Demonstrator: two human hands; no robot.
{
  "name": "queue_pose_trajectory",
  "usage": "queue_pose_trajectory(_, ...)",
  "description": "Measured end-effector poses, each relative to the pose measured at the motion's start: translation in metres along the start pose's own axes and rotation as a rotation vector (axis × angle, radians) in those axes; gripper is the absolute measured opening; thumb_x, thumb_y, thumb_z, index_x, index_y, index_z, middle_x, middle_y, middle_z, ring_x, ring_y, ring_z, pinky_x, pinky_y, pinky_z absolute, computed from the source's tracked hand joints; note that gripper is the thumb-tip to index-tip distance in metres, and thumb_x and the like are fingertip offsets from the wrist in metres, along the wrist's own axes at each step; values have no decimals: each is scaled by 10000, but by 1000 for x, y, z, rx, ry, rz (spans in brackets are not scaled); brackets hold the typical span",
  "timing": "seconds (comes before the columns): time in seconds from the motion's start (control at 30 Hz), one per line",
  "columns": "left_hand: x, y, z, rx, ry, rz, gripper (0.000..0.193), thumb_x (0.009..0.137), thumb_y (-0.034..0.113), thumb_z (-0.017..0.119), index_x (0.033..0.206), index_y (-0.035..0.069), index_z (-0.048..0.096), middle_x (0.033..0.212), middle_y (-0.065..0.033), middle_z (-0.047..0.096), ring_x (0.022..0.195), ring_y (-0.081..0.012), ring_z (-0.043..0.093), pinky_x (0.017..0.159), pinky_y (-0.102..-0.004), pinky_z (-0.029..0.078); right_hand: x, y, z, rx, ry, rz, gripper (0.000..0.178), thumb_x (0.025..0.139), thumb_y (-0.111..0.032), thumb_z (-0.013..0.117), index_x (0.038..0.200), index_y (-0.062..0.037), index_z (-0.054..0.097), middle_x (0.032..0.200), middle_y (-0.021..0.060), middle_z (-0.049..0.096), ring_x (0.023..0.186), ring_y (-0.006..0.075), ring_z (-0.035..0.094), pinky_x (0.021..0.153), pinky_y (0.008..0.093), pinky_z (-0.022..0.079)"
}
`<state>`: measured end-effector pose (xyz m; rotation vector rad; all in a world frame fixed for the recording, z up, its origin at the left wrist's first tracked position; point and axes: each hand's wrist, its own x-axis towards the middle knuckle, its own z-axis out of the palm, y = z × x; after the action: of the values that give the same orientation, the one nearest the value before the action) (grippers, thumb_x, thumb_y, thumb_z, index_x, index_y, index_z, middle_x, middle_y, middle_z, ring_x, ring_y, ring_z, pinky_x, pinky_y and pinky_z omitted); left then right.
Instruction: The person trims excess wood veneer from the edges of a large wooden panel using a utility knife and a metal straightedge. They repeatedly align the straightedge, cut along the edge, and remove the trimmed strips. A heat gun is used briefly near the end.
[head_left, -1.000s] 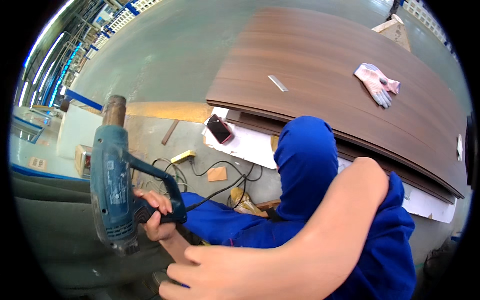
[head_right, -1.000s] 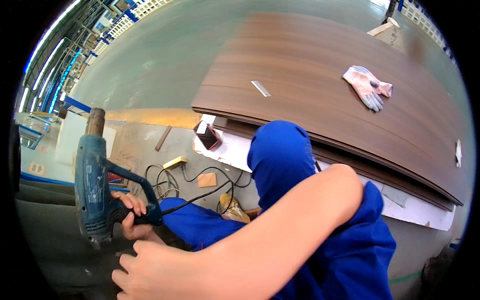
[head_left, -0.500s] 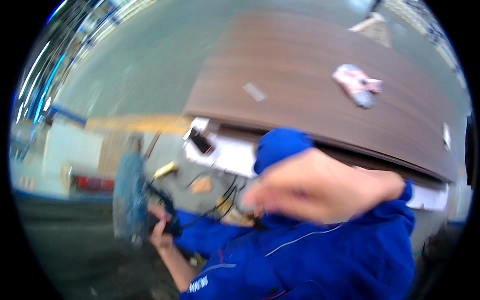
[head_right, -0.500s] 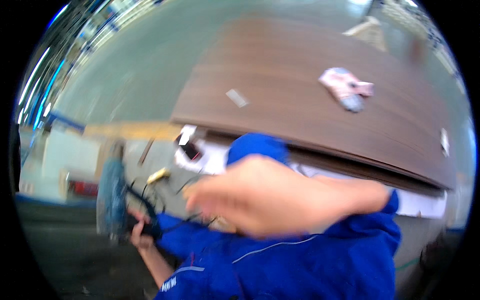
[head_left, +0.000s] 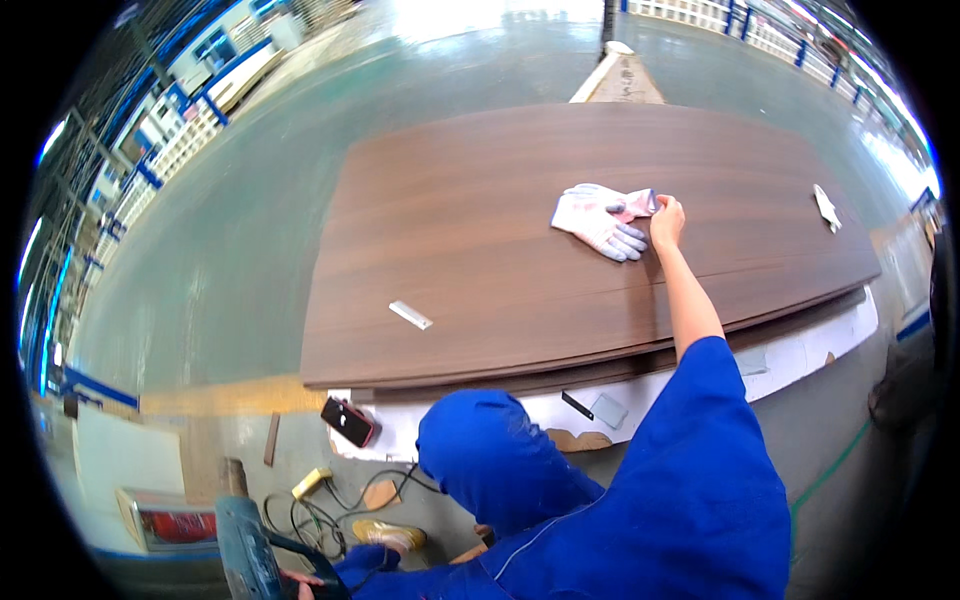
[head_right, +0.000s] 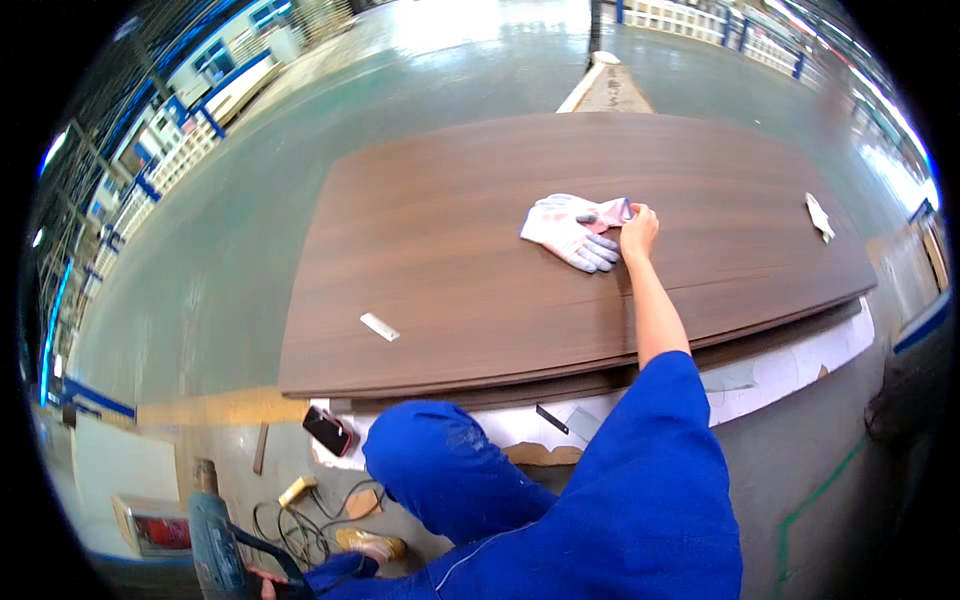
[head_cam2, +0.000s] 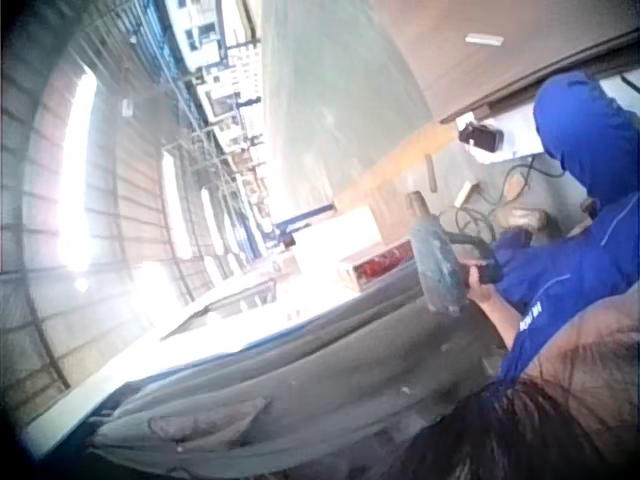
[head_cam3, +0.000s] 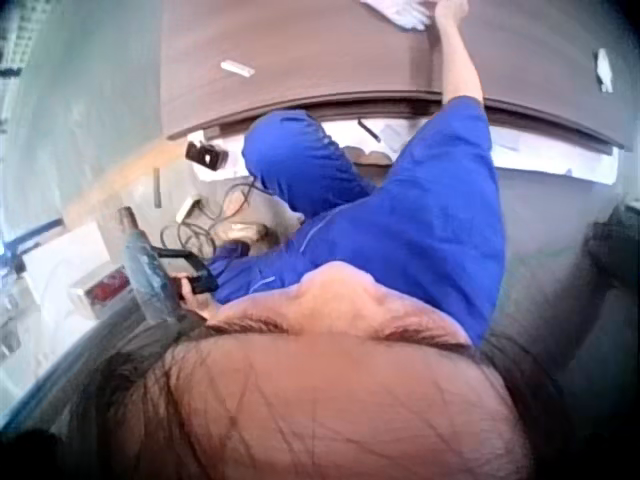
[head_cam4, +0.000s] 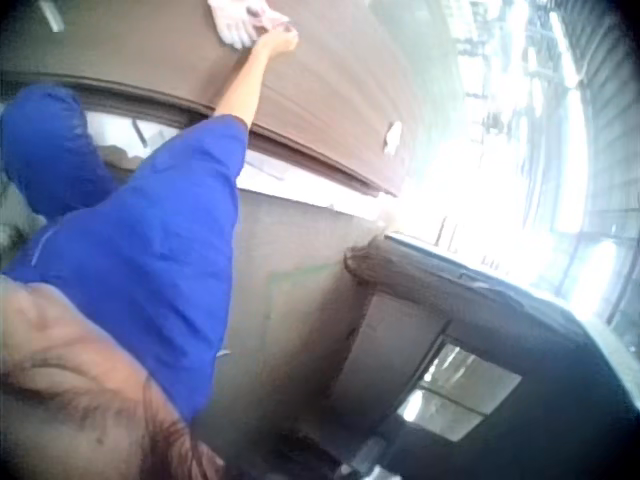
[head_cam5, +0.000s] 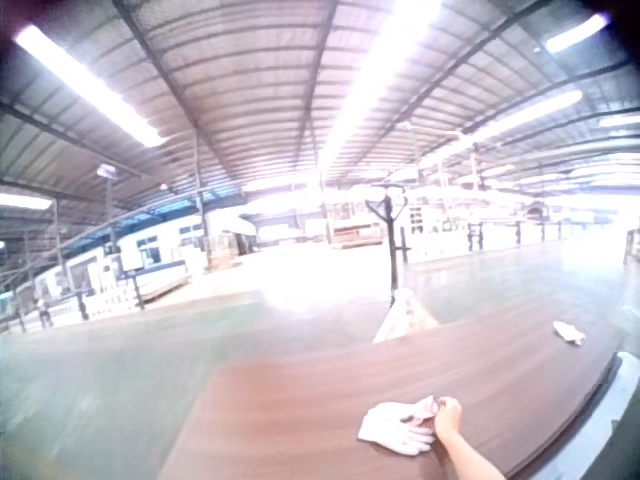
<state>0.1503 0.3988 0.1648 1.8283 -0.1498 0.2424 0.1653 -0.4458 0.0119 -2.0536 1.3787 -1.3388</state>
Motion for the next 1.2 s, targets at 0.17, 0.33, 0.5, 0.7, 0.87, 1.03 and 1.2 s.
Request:
queue_pose_trajectory(0.17, 41, -14, 63, -57, -8, -69, 246, 829, 137, 589, 1029, -1, 552, 821, -106, 568, 725, -196, 554, 670, -318, 489, 22, 16, 19, 87, 5, 166, 333, 927, -97, 467, 1214, -54, 629, 1206, 207, 611, 1158, 334, 576, 978, 434, 461)
queue_pose_trajectory(0.33, 59, -24, 71, -133, 45, -137, 277, 801, 106, 615, 1048, -2, 555, 826, -103, 580, 712, -195, 568, 655, -316, 497, 23, 12, 57, -46, -205, 175, 387, 843, -142, 619, 1228, -116, 642, 1143, 219, 648, 1110, 365, 606, 962, 442, 477)
queue_pose_trajectory(0.5, 32, -42, -26, -448, 183, -237, 316, 773, 75, 642, 1067, -4, 557, 831, -101, 591, 699, -195, 583, 639, -314, 504, -4, -47, 34, 424, -366, 612, 260, 908, -166, 538, 1076, -14, 666, 1016, 174, 688, 904, 280, 669, 799, 417, 530)
queue_pose_trajectory(0.7, 61, -59, -13, -533, -31, -164, 418, 700, 135, 708, 1062, -16, 565, 778, -104, 603, 675, -204, 597, 624, -322, 510, 137, -74, 9, 755, -90, -86, 195, 963, -214, 576, 1051, -45, 618, 900, 78, 690, 783, 190, 666, 672, 336, 516)
queue_pose_trajectory(0.87, 57, -103, -41, -473, -75, -298, 415, 685, 178, 721, 1033, -6, 589, 751, -99, 616, 665, -193, 613, 633, -311, 516, 16, -269, -43, 315, -116, -658, 136, 973, -178, 550, 1060, -76, 577, 823, 118, 660, 721, 218, 671, 629, 358, 511)
queue_pose_trajectory(1.03, 81, -125, -39, -456, -182, -311, 398, 689, 206, 732, 1016, 16, 606, 754, -84, 628, 660, -183, 610, 644, -301, 498, -130, -353, -34, 0, -639, -1188, 112, 810, -61, 601, 908, -69, 547, 859, 172, 605, 762, 390, 626, 646, 432, 507)
queue_pose_trajectory(1.2, 84, -171, -29, -563, -146, -262, 299, 736, 103, 739, 995, 25, 613, 800, -52, 629, 698, -157, 605, 673, -292, 490, -281, -394, 1, -145, -1177, -1336, 180, 811, -148, 649, 933, -39, 574, 999, 182, 586, 942, 375, 609, 812, 452, 513)
